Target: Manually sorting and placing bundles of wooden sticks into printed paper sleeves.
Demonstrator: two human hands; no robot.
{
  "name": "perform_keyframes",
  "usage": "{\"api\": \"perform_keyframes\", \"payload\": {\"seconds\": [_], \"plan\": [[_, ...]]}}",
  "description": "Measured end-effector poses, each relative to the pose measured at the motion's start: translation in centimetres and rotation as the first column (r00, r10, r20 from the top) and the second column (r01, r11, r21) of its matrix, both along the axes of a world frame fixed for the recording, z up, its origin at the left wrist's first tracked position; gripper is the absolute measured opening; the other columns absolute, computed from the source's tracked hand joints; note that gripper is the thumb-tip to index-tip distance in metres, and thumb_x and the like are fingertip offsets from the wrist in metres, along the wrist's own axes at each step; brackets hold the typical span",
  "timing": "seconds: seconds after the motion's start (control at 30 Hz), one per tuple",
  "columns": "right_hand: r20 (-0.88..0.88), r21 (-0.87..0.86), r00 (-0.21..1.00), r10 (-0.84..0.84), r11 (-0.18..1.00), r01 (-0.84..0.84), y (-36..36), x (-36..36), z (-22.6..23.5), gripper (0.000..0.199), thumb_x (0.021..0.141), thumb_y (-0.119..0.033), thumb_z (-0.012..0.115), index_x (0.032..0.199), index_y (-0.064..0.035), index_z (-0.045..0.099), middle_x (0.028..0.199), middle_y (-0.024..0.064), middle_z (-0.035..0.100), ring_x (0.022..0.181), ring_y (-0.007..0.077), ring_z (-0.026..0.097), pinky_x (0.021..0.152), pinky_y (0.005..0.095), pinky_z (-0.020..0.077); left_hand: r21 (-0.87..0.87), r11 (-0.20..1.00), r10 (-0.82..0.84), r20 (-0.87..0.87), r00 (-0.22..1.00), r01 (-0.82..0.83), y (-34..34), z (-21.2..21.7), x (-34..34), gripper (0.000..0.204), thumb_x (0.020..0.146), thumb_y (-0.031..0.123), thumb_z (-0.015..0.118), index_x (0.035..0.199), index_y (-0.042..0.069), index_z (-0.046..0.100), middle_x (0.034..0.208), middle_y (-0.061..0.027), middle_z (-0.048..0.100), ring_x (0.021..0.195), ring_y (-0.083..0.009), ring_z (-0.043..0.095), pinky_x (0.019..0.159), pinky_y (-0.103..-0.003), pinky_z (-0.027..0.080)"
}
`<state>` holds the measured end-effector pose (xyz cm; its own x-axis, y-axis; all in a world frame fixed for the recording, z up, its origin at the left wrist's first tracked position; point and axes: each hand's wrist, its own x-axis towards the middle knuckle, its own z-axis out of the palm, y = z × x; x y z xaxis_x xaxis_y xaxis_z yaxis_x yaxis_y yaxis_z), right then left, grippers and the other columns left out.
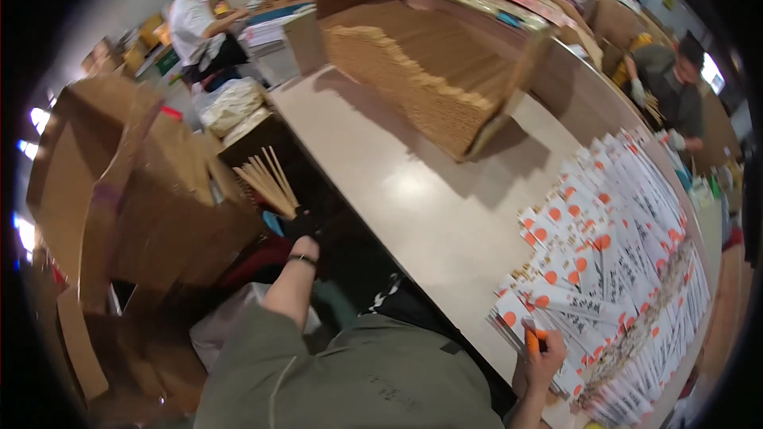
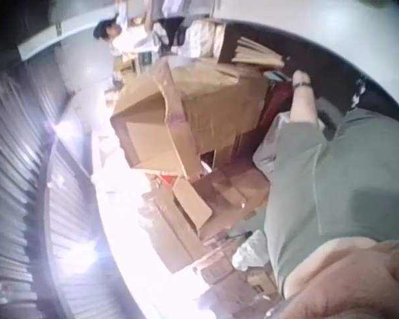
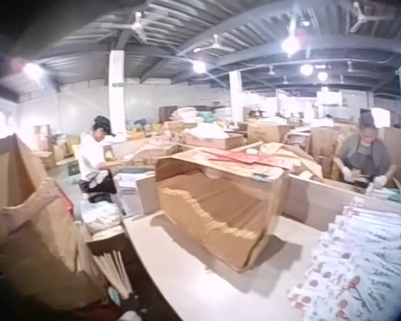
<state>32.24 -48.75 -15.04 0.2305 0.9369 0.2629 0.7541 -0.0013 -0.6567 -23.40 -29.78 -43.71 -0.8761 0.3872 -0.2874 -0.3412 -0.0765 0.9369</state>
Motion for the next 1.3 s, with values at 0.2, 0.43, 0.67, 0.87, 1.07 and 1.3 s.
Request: {"api": "perform_keyframes", "payload": {"seconds": [0.2, 0.43, 0.67, 0.87, 1.07, 1.3], "plan": [[0.025, -0.007, 0.999, 0.036, 0.999, -0.036, 0.4, -0.2, 0.8, 0.010, 0.076, -0.006, 0.070, 0.083, -0.0015, 0.065, 0.075, 0.0102, 0.055, 0.065, 0.0249, 0.054, 0.059, 0.0327, 0.0422, -0.220, 0.826, -0.556, -0.472, 0.684, 0.519, -8.8, 21.2, 12.0, 0.020, 0.089, 0.019, 0.065, 0.098, 0.001, 0.064, 0.078, -0.0050, 0.064, 0.070, -0.0142, 0.061, 0.062, -0.028, 0.049], [0.239, 0.144, 0.970, 0.037, 0.987, -0.073, -0.2, -0.7, 0.6, 0.013, 0.074, -0.005, 0.071, 0.085, -0.0011, 0.065, 0.078, 0.0116, 0.059, 0.070, 0.0279, 0.057, 0.061, 0.0338, 0.0449, -0.091, 0.312, -0.920, -0.276, 0.277, 0.946, -7.9, 28.9, 25.2, 0.020, 0.085, 0.017, 0.065, 0.094, -0.001, 0.063, 0.075, -0.0008, 0.060, 0.071, -0.0092, 0.055, 0.066, -0.026, 0.045], [-0.508, -0.078, 0.854, -0.110, 0.994, 0.082, -0.1, 2.0, 4.8, 0.015, 0.077, -0.006, 0.077, 0.079, -0.0011, 0.063, 0.073, -0.0030, 0.053, 0.065, 0.0051, 0.046, 0.058, 0.0229, 0.0388, -0.402, 0.112, -0.915, -0.399, -0.064, 0.909, -6.9, 30.4, 27.2, 0.024, 0.082, 0.021, 0.072, 0.087, -0.001, 0.067, 0.069, -0.0034, 0.062, 0.066, -0.0102, 0.055, 0.062, -0.029, 0.046], [-0.435, -0.047, 0.900, 0.021, 0.998, -0.046, -0.6, 3.0, 5.4, 0.015, 0.076, -0.008, 0.078, 0.082, -0.0026, 0.066, 0.073, 0.0011, 0.055, 0.064, 0.0111, 0.050, 0.059, 0.0251, 0.0405, -0.532, 0.026, -0.848, -0.460, -0.263, 0.847, -5.7, 33.0, 27.5, 0.025, 0.081, 0.022, 0.072, 0.085, -0.002, 0.066, 0.072, -0.0049, 0.064, 0.068, -0.0121, 0.057, 0.064, -0.030, 0.047], [0.222, 0.345, 0.959, 0.177, 0.906, -0.248, 1.7, 0.0, 5.9, 0.013, 0.073, -0.013, 0.071, 0.084, -0.0060, 0.067, 0.075, 0.0069, 0.057, 0.074, 0.0251, 0.057, 0.064, 0.0347, 0.0456, -0.222, -0.090, -0.900, -0.400, -0.175, 0.971, -5.8, 32.9, 30.9, 0.029, 0.092, 0.025, 0.063, 0.106, 0.000, 0.066, 0.090, -0.0043, 0.068, 0.082, -0.0112, 0.059, 0.077, -0.029, 0.049], [0.405, 0.379, 0.913, -0.035, 0.916, -0.133, 5.1, -0.1, 6.3, 0.028, 0.072, -0.011, 0.070, 0.098, -0.0042, 0.063, 0.085, 0.0091, 0.056, 0.081, 0.0263, 0.056, 0.066, 0.0375, 0.0433, -0.044, 0.012, -0.953, -0.303, -0.001, 0.999, -4.2, 30.3, 33.5, 0.029, 0.091, 0.027, 0.060, 0.103, 0.000, 0.063, 0.074, -0.0013, 0.058, 0.060, -0.0062, 0.050, 0.052, -0.023, 0.040]]}}
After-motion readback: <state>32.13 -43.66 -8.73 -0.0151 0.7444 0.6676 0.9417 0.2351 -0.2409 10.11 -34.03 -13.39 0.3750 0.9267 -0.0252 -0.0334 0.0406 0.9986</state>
